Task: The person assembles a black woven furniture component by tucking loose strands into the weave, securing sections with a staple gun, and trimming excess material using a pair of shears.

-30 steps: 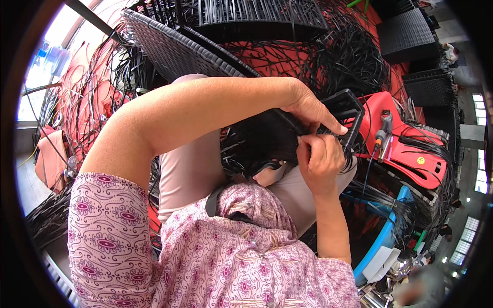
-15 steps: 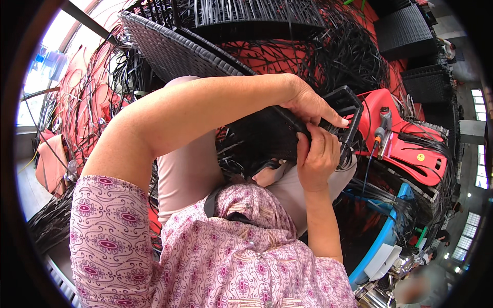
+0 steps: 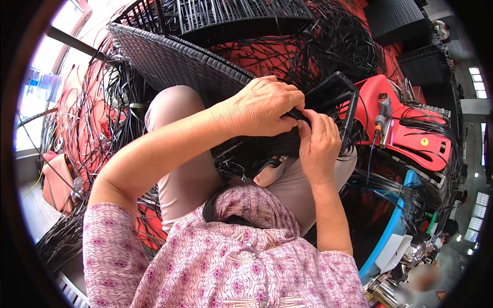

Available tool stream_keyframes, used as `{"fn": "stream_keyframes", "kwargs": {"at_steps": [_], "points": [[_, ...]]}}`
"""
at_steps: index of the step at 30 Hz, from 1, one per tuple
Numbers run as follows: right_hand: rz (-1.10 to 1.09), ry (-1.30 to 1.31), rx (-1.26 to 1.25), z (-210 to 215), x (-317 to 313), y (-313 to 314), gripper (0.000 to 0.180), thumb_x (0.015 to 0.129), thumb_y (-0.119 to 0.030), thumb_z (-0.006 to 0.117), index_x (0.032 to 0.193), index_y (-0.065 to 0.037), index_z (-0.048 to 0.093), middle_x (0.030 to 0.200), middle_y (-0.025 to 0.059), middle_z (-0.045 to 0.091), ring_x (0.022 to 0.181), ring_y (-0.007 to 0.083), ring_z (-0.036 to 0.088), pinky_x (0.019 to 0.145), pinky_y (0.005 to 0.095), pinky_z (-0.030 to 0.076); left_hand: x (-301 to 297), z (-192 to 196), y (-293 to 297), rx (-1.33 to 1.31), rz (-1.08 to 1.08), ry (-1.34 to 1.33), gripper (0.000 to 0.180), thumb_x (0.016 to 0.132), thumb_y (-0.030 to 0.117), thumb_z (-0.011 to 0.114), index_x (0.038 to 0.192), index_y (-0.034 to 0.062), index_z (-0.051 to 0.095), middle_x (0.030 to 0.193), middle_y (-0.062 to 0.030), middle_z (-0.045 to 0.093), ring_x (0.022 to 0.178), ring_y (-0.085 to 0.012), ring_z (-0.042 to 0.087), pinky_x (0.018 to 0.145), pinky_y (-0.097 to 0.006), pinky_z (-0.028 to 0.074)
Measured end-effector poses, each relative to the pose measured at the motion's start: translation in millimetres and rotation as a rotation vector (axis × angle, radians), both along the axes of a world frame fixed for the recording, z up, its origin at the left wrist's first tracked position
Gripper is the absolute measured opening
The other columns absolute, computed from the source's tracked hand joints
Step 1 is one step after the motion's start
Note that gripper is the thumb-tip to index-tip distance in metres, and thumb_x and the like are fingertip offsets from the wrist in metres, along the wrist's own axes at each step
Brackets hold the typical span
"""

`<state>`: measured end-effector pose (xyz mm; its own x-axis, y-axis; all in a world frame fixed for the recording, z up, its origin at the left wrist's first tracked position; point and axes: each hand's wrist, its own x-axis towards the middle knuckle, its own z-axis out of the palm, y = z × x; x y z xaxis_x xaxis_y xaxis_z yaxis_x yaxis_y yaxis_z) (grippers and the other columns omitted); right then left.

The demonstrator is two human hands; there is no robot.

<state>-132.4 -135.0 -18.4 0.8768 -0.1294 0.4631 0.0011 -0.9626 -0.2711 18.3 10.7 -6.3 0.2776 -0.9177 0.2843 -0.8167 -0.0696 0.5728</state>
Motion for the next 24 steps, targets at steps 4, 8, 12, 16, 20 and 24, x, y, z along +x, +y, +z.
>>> {"fn": "stream_keyframes", "kwargs": {"at_steps": [4,8,12,16,20,24], "points": [[0.002,0.04,0.101,5,2,-5,0.019,0.097,-0.018,0.068,0.11,-0.005,0.065,0.095,0.0109,0.066,0.091,0.0333,0.063,0.08,0.0444,0.05,-5,4,-8,0.007,0.057,0.0,0.029,0.077,0.017,0.075,0.102,0.0053,0.067,0.099,-0.0096,0.07,0.099,-0.03,0.068,0.091,-0.042,0.051],[0.004,0.049,0.153,6,10,-14,0.018,0.096,-0.017,0.068,0.108,-0.004,0.065,0.095,0.0117,0.067,0.091,0.0345,0.065,0.08,0.045,0.051,-4,6,-17,0.038,0.101,0.034,0.027,0.076,0.016,0.075,0.099,0.0045,0.067,0.098,-0.0109,0.07,0.1,-0.0306,0.068,0.091,-0.044,0.051],[-0.003,0.029,0.2,9,17,-24,0.017,0.095,-0.017,0.069,0.106,-0.004,0.066,0.096,0.012,0.07,0.091,0.0345,0.067,0.08,0.0444,0.052,0,-3,-25,-0.046,0.111,-0.046,0.026,0.074,0.015,0.074,0.098,0.0057,0.067,0.097,-0.0104,0.07,0.101,-0.0296,0.068,0.096,-0.044,0.05],[-0.017,0.016,0.241,11,28,-34,0.016,0.094,-0.017,0.07,0.104,-0.004,0.068,0.095,0.0122,0.072,0.091,0.0342,0.068,0.08,0.044,0.053,1,-11,-30,-0.271,0.224,-0.224,0.029,0.072,0.016,0.076,0.099,0.0083,0.068,0.096,-0.0075,0.068,0.1,-0.0269,0.066,0.105,-0.044,0.044],[-0.049,0.026,0.277,12,36,-42,0.016,0.093,-0.018,0.071,0.101,-0.004,0.069,0.095,0.0122,0.073,0.09,0.034,0.069,0.08,0.0437,0.053,1,-18,-41,-0.286,0.328,-0.238,0.032,0.07,0.018,0.077,0.1,0.0104,0.067,0.094,-0.0052,0.066,0.098,-0.0266,0.063,0.103,-0.042,0.042],[-0.06,0.065,0.384,14,42,-53,0.02,0.097,-0.022,0.069,0.1,-0.002,0.07,0.094,0.0138,0.074,0.088,0.0351,0.07,0.078,0.0432,0.054,5,-20,-51,-0.302,0.344,-0.235,0.033,0.069,0.017,0.078,0.1,0.01,0.067,0.096,-0.0047,0.067,0.097,-0.0261,0.063,0.096,-0.042,0.043]]}}
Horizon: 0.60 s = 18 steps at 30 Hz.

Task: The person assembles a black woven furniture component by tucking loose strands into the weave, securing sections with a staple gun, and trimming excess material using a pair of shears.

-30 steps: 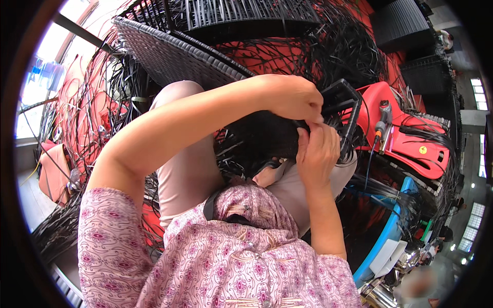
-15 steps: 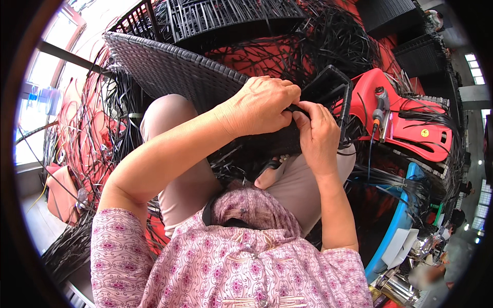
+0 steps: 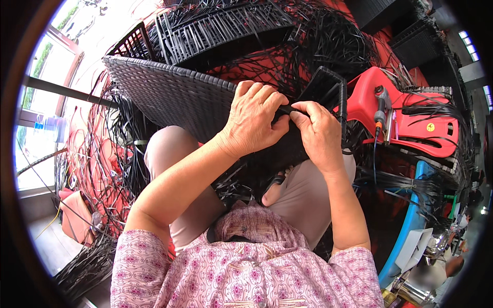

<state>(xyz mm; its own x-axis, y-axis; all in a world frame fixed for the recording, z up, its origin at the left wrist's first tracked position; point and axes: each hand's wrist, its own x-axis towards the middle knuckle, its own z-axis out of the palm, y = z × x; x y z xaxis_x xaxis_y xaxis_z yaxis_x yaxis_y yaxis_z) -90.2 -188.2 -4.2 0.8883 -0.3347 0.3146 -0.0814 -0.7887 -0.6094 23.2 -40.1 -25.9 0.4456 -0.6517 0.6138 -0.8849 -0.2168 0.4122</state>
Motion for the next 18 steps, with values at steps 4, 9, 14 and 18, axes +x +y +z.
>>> {"fn": "stream_keyframes", "kwargs": {"at_steps": [4,9,14,18], "points": [[0.015,0.116,0.338,14,4,-20,0.026,0.101,-0.021,0.063,0.112,0.001,0.071,0.1,0.0177,0.076,0.091,0.0342,0.073,0.081,0.039,0.056,6,0,-9,-0.007,-0.005,0.004,0.034,0.07,0.016,0.078,0.101,0.0089,0.066,0.097,-0.0048,0.067,0.096,-0.0264,0.063,0.096,-0.042,0.043],[0.11,0.274,0.256,24,6,-37,0.034,0.091,-0.01,0.071,0.123,0.0,0.07,0.112,0.015,0.075,0.102,0.0236,0.071,0.092,0.034,0.054,11,2,-17,-0.012,-0.011,0.012,0.034,0.069,0.014,0.078,0.101,0.0081,0.066,0.097,-0.005,0.067,0.096,-0.0267,0.063,0.096,-0.042,0.043],[0.113,0.219,0.135,17,15,-40,0.029,0.086,-0.019,0.072,0.111,-0.004,0.072,0.108,0.0147,0.075,0.097,0.0343,0.072,0.086,0.0418,0.057,15,3,-21,-0.006,-0.016,0.012,0.034,0.069,0.014,0.078,0.1,0.0075,0.066,0.097,-0.0051,0.068,0.096,-0.027,0.063,0.096,-0.042,0.042],[0.124,0.197,0.06,14,19,-40,0.026,0.086,-0.019,0.071,0.107,-0.003,0.071,0.102,0.0158,0.075,0.094,0.0351,0.072,0.082,0.0445,0.058,17,3,-22,-0.007,-0.013,0.003,0.035,0.068,0.015,0.078,0.1,0.0073,0.066,0.098,-0.0053,0.068,0.097,-0.0265,0.064,0.097,-0.043,0.042]]}}
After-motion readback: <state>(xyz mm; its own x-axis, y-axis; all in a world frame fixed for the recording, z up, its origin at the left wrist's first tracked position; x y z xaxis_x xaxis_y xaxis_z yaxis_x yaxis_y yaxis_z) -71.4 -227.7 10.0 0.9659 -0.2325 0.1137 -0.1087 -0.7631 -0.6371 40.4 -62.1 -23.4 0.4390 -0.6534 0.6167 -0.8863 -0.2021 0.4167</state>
